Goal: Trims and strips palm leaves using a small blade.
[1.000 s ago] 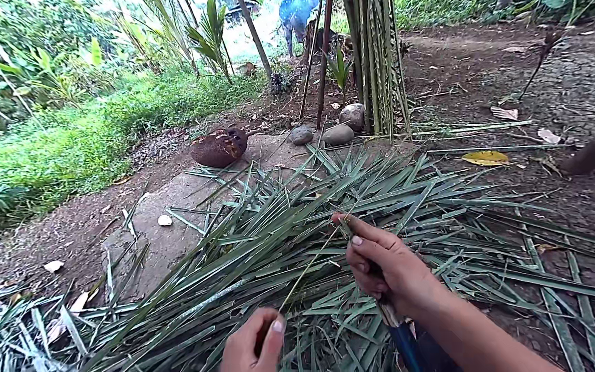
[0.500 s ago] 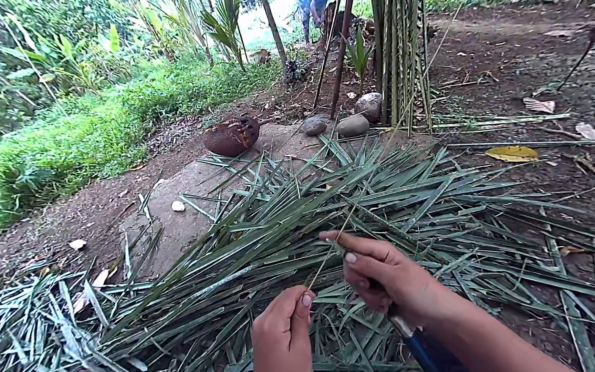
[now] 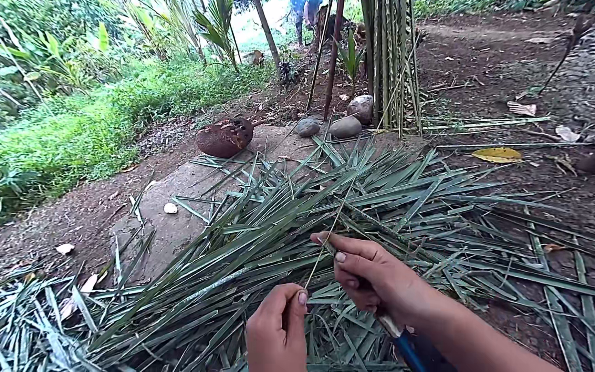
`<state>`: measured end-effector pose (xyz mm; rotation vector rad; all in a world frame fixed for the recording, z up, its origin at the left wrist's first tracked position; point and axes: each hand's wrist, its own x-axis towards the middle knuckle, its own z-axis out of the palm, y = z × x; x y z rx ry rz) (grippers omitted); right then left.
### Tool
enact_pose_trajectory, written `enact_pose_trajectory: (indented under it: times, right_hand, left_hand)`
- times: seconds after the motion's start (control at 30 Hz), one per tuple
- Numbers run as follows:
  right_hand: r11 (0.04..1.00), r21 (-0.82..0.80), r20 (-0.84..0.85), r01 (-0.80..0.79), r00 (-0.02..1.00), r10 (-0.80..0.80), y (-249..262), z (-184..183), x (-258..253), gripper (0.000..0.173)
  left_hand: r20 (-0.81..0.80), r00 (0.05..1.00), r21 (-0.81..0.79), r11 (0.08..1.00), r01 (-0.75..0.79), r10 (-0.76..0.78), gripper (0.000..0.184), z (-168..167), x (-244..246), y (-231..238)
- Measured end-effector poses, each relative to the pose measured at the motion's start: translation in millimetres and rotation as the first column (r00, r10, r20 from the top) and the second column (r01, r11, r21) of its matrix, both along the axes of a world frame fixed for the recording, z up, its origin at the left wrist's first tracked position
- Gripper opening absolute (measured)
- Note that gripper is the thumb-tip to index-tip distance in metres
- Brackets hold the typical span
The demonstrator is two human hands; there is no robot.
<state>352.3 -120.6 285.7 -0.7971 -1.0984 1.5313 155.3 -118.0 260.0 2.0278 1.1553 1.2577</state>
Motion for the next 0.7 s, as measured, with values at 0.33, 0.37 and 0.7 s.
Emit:
enact_pose_trajectory:
  times: [0.33, 0.37, 0.7]
  right_hand:
    - [0.980, -0.002, -0.087, 0.198, 0.976, -0.198, -2, 9, 23, 0.045]
    - [0.983, 0.002, -0.083, 0.184, 0.980, -0.183, -2, 9, 20, 0.044]
    - [0.995, 0.042, 0.019, -0.092, 0.996, 0.091, -8, -5, -14, 0.048]
  left_hand:
    - [-0.162, 0.979, -0.087, 0.990, 0.109, -0.122, 0.017, 20, -45, -1]
    - [-0.179, 0.976, -0.102, 0.989, 0.105, -0.122, 0.017, 21, -46, -1]
    - [-0.038, 0.998, 0.092, 0.995, -0.040, 0.043, 0.018, 14, 3, -10]
